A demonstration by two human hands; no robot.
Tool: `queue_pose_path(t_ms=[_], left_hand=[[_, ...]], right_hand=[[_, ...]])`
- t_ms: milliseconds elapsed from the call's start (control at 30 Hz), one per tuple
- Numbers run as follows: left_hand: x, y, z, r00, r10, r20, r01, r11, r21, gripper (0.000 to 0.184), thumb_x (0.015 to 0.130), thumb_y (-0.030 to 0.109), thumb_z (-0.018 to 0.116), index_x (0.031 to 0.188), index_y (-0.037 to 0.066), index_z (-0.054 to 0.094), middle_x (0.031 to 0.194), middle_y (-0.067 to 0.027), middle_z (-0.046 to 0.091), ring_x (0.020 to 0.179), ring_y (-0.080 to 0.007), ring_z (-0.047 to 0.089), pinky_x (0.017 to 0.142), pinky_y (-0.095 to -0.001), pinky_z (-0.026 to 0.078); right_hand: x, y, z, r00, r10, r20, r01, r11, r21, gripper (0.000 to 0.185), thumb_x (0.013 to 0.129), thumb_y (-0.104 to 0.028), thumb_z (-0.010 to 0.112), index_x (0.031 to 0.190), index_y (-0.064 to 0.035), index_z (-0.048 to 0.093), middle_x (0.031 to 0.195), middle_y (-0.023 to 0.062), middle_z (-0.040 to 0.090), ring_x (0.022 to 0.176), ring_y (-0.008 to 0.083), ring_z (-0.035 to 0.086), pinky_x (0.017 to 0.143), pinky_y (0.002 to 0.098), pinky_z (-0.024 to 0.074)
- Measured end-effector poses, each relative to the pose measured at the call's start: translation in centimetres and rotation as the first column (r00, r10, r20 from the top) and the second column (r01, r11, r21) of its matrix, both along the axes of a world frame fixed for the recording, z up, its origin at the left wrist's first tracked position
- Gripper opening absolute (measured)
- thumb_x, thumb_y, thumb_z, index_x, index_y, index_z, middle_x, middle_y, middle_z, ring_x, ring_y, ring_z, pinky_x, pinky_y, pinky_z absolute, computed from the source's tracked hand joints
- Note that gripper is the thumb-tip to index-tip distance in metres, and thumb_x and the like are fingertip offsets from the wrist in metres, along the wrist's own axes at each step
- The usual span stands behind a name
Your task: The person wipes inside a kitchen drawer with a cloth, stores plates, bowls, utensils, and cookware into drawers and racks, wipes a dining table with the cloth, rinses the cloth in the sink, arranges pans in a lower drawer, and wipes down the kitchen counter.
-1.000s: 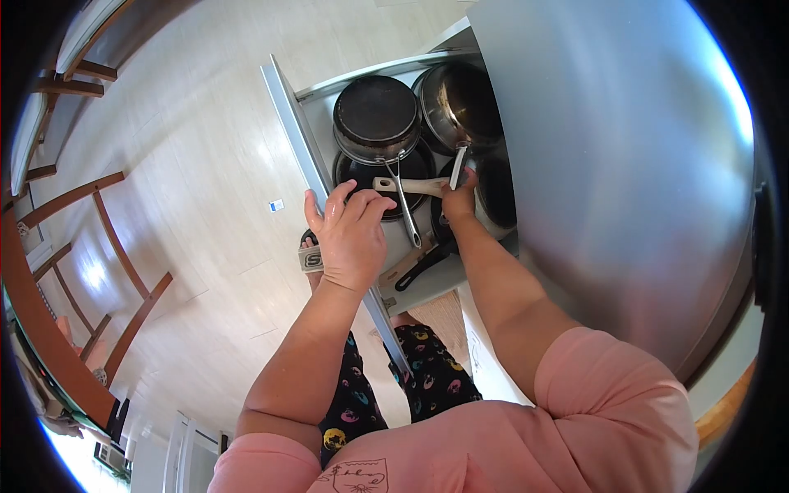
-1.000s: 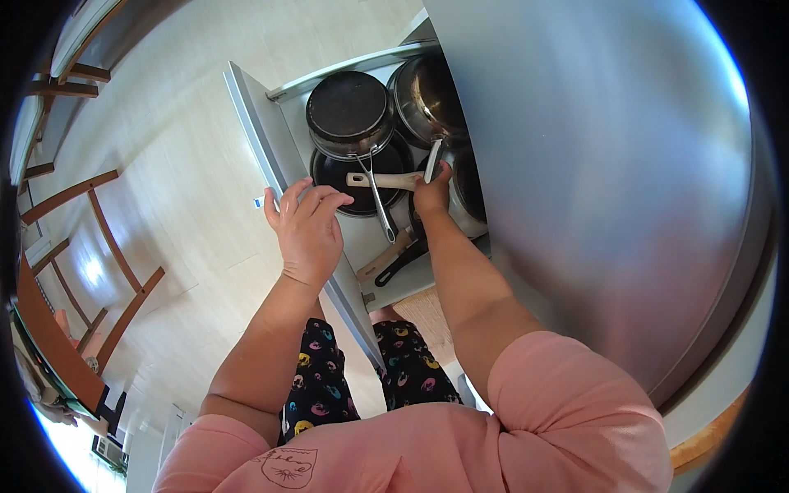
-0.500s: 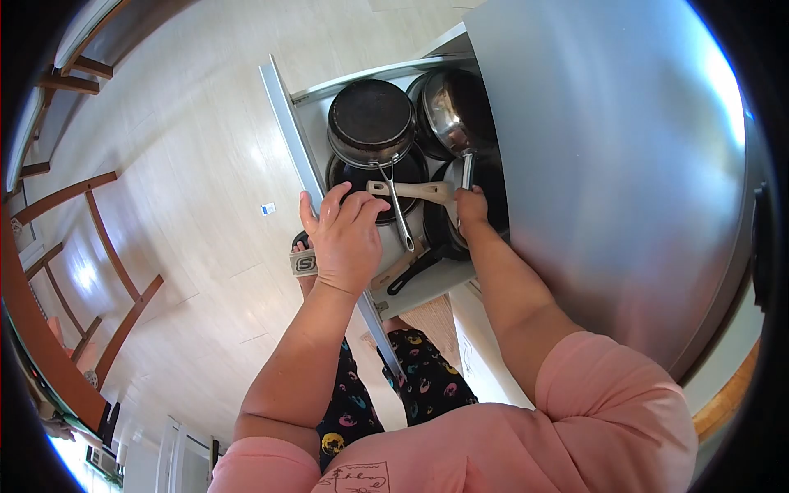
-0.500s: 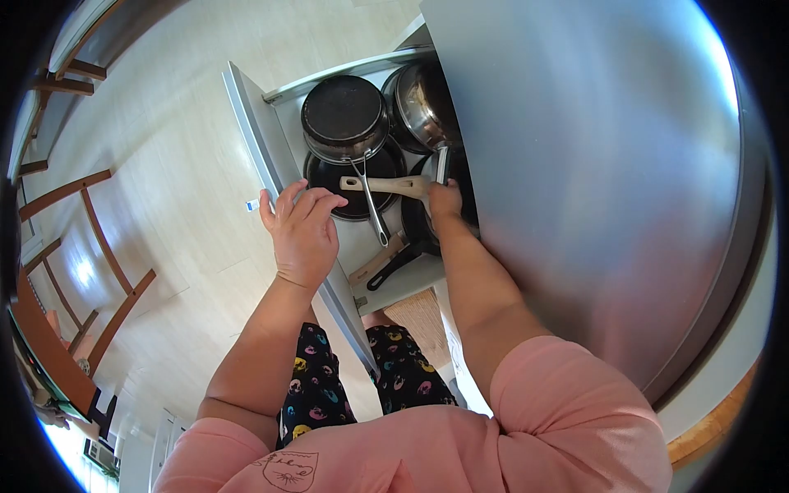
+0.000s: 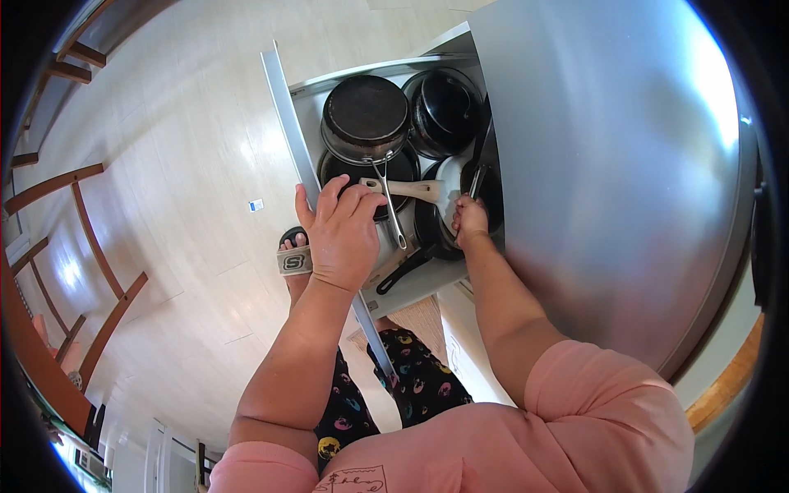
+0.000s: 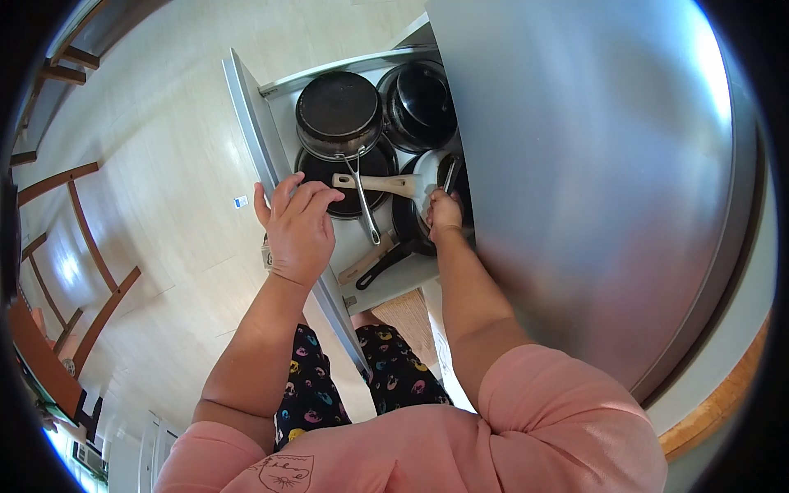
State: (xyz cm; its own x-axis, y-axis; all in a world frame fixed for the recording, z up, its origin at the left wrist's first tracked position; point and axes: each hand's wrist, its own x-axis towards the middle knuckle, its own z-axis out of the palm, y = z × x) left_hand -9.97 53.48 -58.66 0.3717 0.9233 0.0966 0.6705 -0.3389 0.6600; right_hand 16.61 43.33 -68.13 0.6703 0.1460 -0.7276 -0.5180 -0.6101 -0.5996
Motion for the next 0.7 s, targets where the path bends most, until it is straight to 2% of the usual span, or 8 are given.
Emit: queue_pose_path(t_ms=[233, 333, 400, 433, 533, 600, 667, 700], left_hand=[[0.1, -0.1, 0.0, 1.000, 0.012, 0.003, -0.012, 1.000, 0.001, 0.030, 0.072, -0.001, 0.063, 0.091, 0.023, 0.067, 0.099, 0.0077, 0.061, 0.118, -0.0211, 0.050, 0.114, -0.0555, 0.014], [0.1, -0.1, 0.0, 1.000, 0.017, 0.007, -0.017, 1.000, 0.006, 0.031, 0.072, -0.001, 0.063, 0.090, 0.023, 0.068, 0.099, 0.0076, 0.061, 0.118, -0.0212, 0.050, 0.114, -0.0560, 0.014], [0.2, -0.1, 0.0, 1.000, 0.017, 0.005, -0.017, 1.000, 0.005, 0.031, 0.073, -0.001, 0.063, 0.090, 0.024, 0.068, 0.099, 0.0076, 0.061, 0.118, -0.0213, 0.050, 0.113, -0.0562, 0.014], [0.2, -0.1, 0.0, 1.000, 0.018, 0.008, -0.018, 1.000, 0.004, 0.031, 0.073, -0.001, 0.062, 0.090, 0.024, 0.068, 0.099, 0.0075, 0.061, 0.118, -0.0214, 0.050, 0.113, -0.0565, 0.015], [0.3, 0.0, 0.2, 1.000, 0.013, -0.007, -0.013, 1.000, 0.004, 0.030, 0.073, -0.001, 0.063, 0.090, 0.024, 0.067, 0.099, 0.0074, 0.061, 0.118, -0.0213, 0.050, 0.113, -0.0568, 0.015], [0.5, 0.0, 0.3, 1.000, 0.012, -0.007, -0.012, 1.000, 0.003, 0.030, 0.073, -0.001, 0.063, 0.089, 0.023, 0.067, 0.099, 0.0075, 0.061, 0.118, -0.0214, 0.050, 0.113, -0.0569, 0.015], [0.8, 0.2, 0.4, 1.000, 0.010, 0.000, -0.010, 1.000, 0.006, 0.029, 0.073, -0.001, 0.063, 0.089, 0.023, 0.067, 0.099, 0.0075, 0.061, 0.117, -0.0214, 0.050, 0.112, -0.0569, 0.015], [1.0, 0.2, 0.3, 1.000, 0.010, 0.005, -0.010, 1.000, 0.004, 0.029, 0.072, -0.001, 0.063, 0.089, 0.023, 0.067, 0.099, 0.0075, 0.061, 0.117, -0.0213, 0.050, 0.112, -0.0570, 0.015]], right_hand=[[1.0, 0.9, -2.4, 0.987, 0.110, 0.116, -0.093, 0.986, -0.138, 0.023, 0.075, -0.013, 0.064, 0.094, -0.0130, 0.051, 0.061, -0.0013, 0.043, 0.043, 0.0102, 0.038, 0.037, 0.0286, 0.0263], [0.7, 2.2, -4.3, 0.940, 0.233, 0.250, -0.180, 0.959, -0.217, 0.034, 0.075, -0.016, 0.065, 0.106, -0.0059, 0.055, 0.067, 0.0024, 0.051, 0.051, 0.0158, 0.049, 0.046, 0.0330, 0.0385], [-0.1, 3.3, -4.6, 0.882, 0.326, 0.341, -0.238, 0.931, -0.277, 0.048, 0.075, -0.019, 0.067, 0.117, 0.0004, 0.053, 0.081, 0.0091, 0.060, 0.069, 0.0220, 0.060, 0.064, 0.0354, 0.0477], [-0.3, 3.9, -4.5, 0.854, 0.434, 0.288, -0.321, 0.874, -0.365, 0.053, 0.078, -0.021, 0.067, 0.121, 0.0041, 0.051, 0.101, 0.0162, 0.063, 0.092, 0.0267, 0.063, 0.081, 0.0359, 0.0483], [-2.5, 6.0, -3.2, 0.845, 0.518, 0.130, -0.452, 0.823, -0.343, 0.056, 0.081, -0.025, 0.068, 0.124, 0.0054, 0.050, 0.112, 0.0210, 0.061, 0.099, 0.0324, 0.062, 0.082, 0.0394, 0.0481], [-3.6, 6.5, -1.6, 0.880, 0.470, 0.071, -0.430, 0.851, -0.302, 0.062, 0.084, -0.030, 0.066, 0.130, 0.0060, 0.047, 0.125, 0.0250, 0.054, 0.113, 0.0387, 0.055, 0.093, 0.0400, 0.0450], [-3.9, 6.5, -1.7, 0.637, 0.733, 0.241, -0.500, 0.630, -0.595, 0.074, 0.079, -0.026, 0.070, 0.139, 0.0031, 0.038, 0.131, 0.0254, 0.049, 0.123, 0.0420, 0.048, 0.104, 0.0448, 0.0399], [-4.7, 6.9, 0.2, 0.632, 0.741, 0.229, -0.531, 0.628, -0.568, 0.073, 0.082, -0.028, 0.069, 0.141, 0.0009, 0.038, 0.135, 0.0242, 0.043, 0.131, 0.0407, 0.037, 0.109, 0.0452, 0.0328]])
